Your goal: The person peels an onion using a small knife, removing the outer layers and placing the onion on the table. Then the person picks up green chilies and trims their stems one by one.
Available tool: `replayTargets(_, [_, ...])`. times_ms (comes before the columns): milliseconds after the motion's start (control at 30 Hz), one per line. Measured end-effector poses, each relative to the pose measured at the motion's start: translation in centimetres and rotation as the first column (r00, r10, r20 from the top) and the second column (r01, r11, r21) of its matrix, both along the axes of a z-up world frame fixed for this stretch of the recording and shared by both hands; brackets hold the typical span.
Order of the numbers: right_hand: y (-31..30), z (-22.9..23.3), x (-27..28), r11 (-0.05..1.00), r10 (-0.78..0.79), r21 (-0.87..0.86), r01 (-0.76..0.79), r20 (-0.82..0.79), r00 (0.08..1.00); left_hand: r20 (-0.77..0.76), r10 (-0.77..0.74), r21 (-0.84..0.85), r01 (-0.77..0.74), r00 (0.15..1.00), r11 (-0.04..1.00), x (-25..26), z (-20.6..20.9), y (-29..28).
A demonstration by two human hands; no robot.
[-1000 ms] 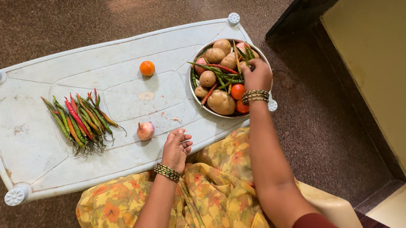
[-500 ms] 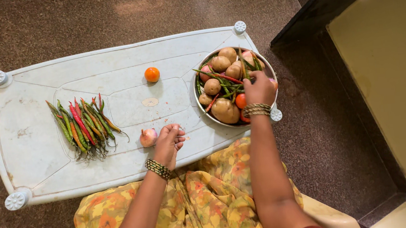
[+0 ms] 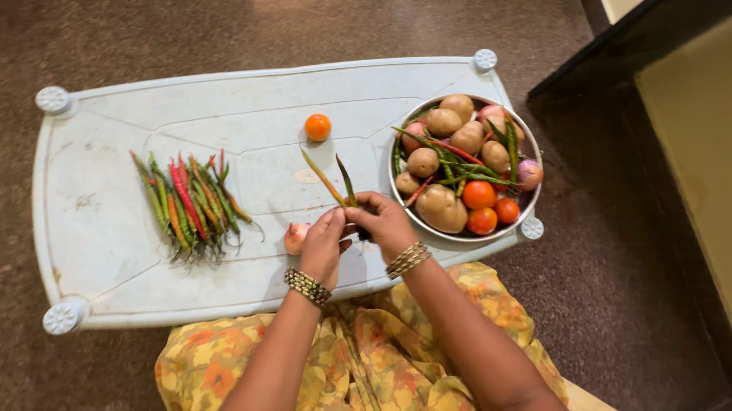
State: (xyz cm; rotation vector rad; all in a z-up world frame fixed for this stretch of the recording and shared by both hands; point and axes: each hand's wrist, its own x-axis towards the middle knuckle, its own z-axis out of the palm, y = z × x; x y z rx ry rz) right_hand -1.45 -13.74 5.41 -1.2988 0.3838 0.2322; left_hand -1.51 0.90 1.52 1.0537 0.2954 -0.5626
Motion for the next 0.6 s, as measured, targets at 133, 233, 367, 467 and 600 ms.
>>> replayTargets(133, [1.8,-1.8,0.7,0.995,0.077,-0.074,-0.074,0.049,0.996,-0.054,0.153,0.043,-0.151,0.987,0.988,0.5,-1.0,0.9])
replayTargets(233, [1.8,-2.0,1.0,0.989,0.128,-0.083,-0.124,0.042,0.991,-0.025,0.227,0.079,-0.224,0.974,0.971,0.7,-0.5,1.1])
replayTargets(367, [1.0,-1.3,1.5,0.991,0.101,-0.083,-0.104,-0.048,0.994,-0.029,0.297,0.045,-0.296,0.954,0.954,1.0,0.3,1.2])
replayTargets(467, [0.4,-0.8,2.0,0.998,0.065,-0.012,-0.065,-0.044,0.997,0.043,0.243,0.155,-0.247,0.969,0.957,1.0,0.3,0.8])
replayTargets(600, [-0.6,-0.5,2.7,0.999,0.042,0.030,-0.041,-0.042,0.998,0.070,0.049,0.129,-0.058,0.996,0.990,0.3,0.3,-0.1])
